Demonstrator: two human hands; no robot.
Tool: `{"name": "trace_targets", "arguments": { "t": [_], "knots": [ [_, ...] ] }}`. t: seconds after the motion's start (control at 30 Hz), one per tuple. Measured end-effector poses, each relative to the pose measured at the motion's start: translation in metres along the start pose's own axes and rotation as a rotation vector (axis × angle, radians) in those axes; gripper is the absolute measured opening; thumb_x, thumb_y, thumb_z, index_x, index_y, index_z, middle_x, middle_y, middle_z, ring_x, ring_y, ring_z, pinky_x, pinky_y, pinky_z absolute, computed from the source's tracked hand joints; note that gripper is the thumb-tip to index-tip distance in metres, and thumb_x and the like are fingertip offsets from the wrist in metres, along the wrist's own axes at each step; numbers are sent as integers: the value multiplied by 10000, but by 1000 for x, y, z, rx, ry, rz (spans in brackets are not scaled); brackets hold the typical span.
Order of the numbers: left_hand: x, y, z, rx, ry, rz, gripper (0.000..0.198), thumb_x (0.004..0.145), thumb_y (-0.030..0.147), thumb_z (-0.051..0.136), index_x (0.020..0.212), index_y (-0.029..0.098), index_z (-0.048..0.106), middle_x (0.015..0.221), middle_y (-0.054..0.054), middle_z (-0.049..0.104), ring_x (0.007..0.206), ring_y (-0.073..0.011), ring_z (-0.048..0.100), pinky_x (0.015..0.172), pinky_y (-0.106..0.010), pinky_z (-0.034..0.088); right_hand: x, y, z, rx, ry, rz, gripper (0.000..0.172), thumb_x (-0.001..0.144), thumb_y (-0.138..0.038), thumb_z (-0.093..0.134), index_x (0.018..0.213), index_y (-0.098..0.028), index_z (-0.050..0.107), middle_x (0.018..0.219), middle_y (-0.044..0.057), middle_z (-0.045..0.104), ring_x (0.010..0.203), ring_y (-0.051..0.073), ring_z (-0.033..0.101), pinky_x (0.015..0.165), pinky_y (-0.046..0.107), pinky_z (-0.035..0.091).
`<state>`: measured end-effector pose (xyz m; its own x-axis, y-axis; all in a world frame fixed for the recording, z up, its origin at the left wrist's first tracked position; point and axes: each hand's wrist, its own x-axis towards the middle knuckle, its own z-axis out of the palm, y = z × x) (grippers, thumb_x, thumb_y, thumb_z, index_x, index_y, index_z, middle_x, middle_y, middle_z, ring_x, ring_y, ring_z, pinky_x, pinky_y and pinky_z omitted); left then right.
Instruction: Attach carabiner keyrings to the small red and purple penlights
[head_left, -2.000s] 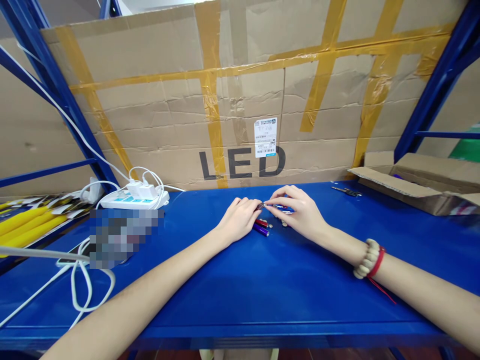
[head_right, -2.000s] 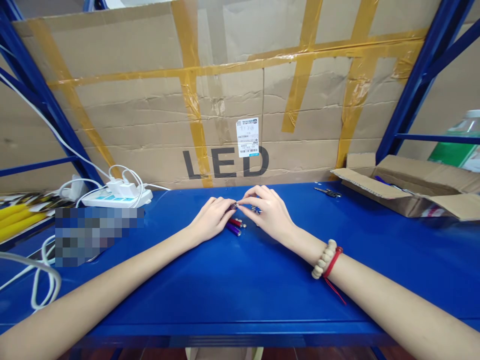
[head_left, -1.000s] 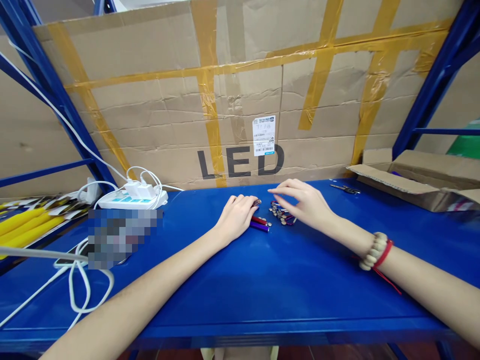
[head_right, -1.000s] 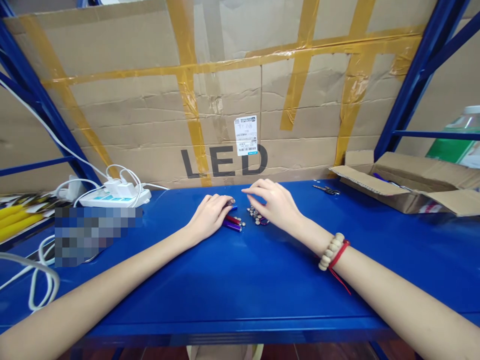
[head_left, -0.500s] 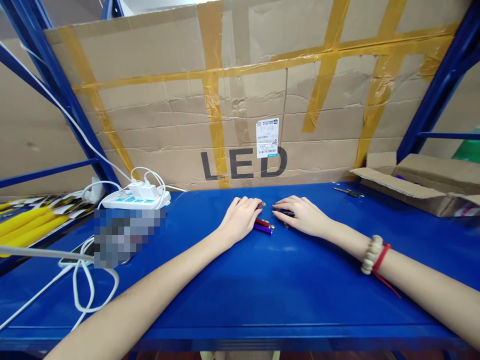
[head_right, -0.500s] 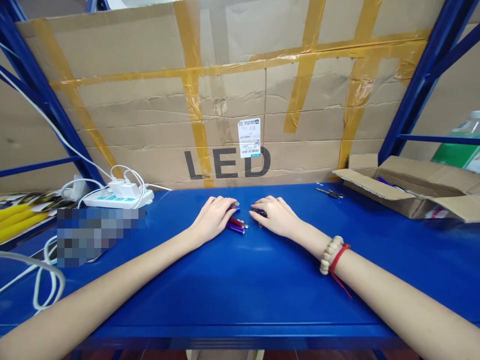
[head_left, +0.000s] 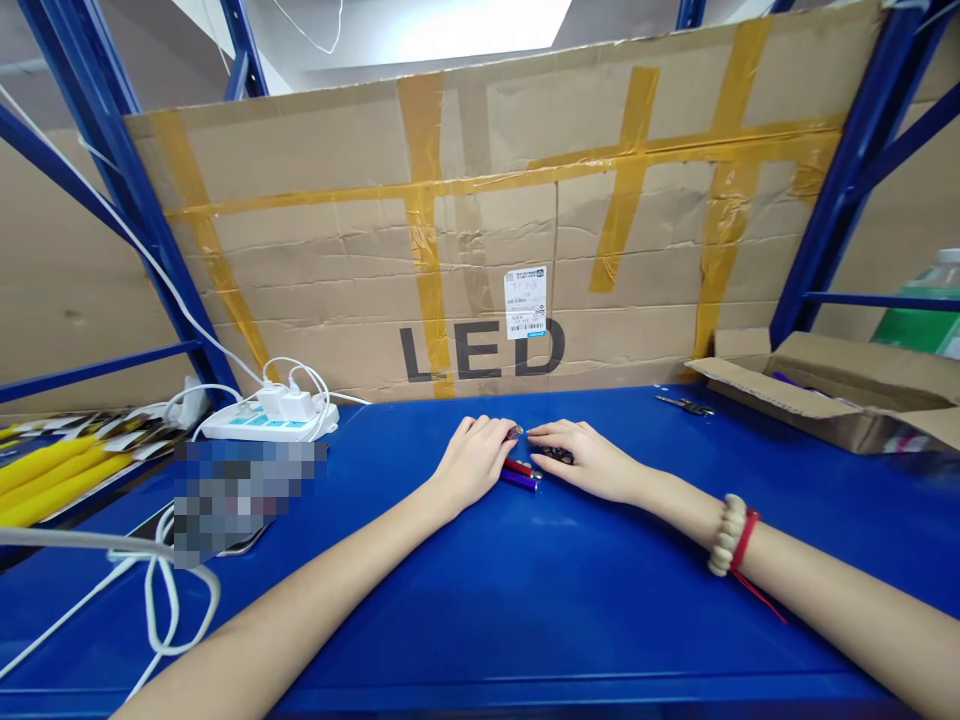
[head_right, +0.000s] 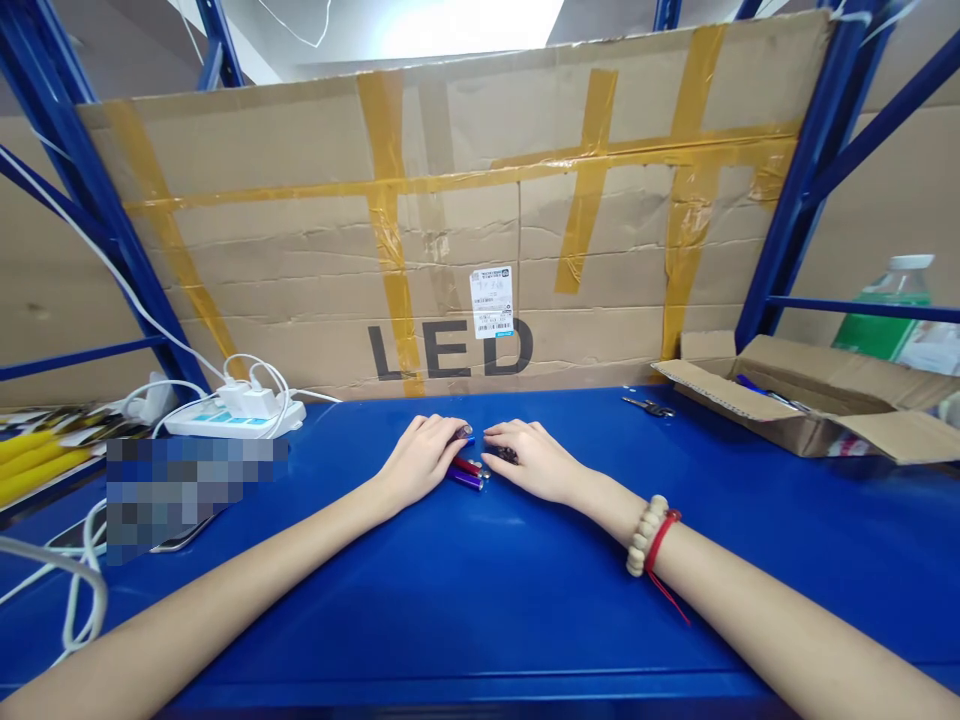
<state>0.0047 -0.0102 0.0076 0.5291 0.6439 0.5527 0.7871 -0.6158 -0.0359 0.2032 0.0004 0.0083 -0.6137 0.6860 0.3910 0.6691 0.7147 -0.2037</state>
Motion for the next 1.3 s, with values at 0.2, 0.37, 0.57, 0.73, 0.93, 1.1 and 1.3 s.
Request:
{"name": "trace_targets", "arguments": {
  "t": [0.2, 0.37, 0.57, 0.73, 0.93, 1.1, 1.3],
  "knots": [
    [0, -1, 0, -9, -6, 4, 229, 945, 276, 320, 1020, 183, 516, 995, -36, 639, 900, -168, 542, 787, -320, 362, 1, 0, 1, 33, 7, -20, 404, 888, -435, 400, 1143, -202, 610, 1231, 110, 573, 1141, 256, 505, 928, 462, 383],
    [-1, 0, -1, -9, -17, 2, 231, 947, 274, 315, 1031, 185, 511, 1018, -34, 639, 899, -167, 540, 787, -318, 357, 0, -1, 2, 47, -49, -50, 460, 881, -488, 392, 1213, -215, 557, 1253, 104, 560, 1158, 260, 488, 933, 464, 372],
    [-1, -1, 0, 11, -1, 6, 220, 942, 263, 328, 1034, 184, 512, 1013, -26, 640, 901, -170, 536, 788, -322, 353, 0, -4, 2, 55, -95, -67, 430, 914, -446, 329, 1221, -242, 549, 1252, 79, 564, 1150, 246, 486, 933, 466, 358],
    [-1, -1, 0, 42, 40, -81, 207, 936, 259, 347, 1030, 183, 516, 1006, -32, 640, 892, -176, 537, 768, -325, 352, -1, -5, 0, 63, -54, -40, 443, 905, -455, 347, 1263, -250, 509, 1292, 77, 531, 1189, 246, 448, 952, 470, 329],
    [-1, -2, 2, 17, 24, -53, 195, 936, 258, 347, 1011, 191, 513, 1003, -29, 640, 909, -169, 541, 785, -325, 359, -1, -7, 0, 73, -101, -97, 447, 906, -487, 316, 1257, -299, 518, 1312, 62, 512, 1193, 257, 439, 950, 484, 313],
    [-1, -2, 3, 12, 22, -52, 191, 934, 261, 354, 1007, 191, 515, 1007, -32, 640, 914, -169, 544, 792, -324, 362, -1, -8, -1, 65, -89, -91, 438, 906, -481, 324, 1230, -289, 547, 1286, 71, 534, 1177, 258, 451, 943, 481, 316],
    [-1, -1, 2, 1, 24, -47, 190, 934, 258, 354, 1004, 191, 517, 994, -25, 645, 905, -165, 545, 790, -321, 361, -1, -10, -2, 54, -83, -92, 422, 918, -458, 314, 1162, -267, 601, 1220, 56, 582, 1127, 233, 489, 916, 438, 348]
  ]
}}
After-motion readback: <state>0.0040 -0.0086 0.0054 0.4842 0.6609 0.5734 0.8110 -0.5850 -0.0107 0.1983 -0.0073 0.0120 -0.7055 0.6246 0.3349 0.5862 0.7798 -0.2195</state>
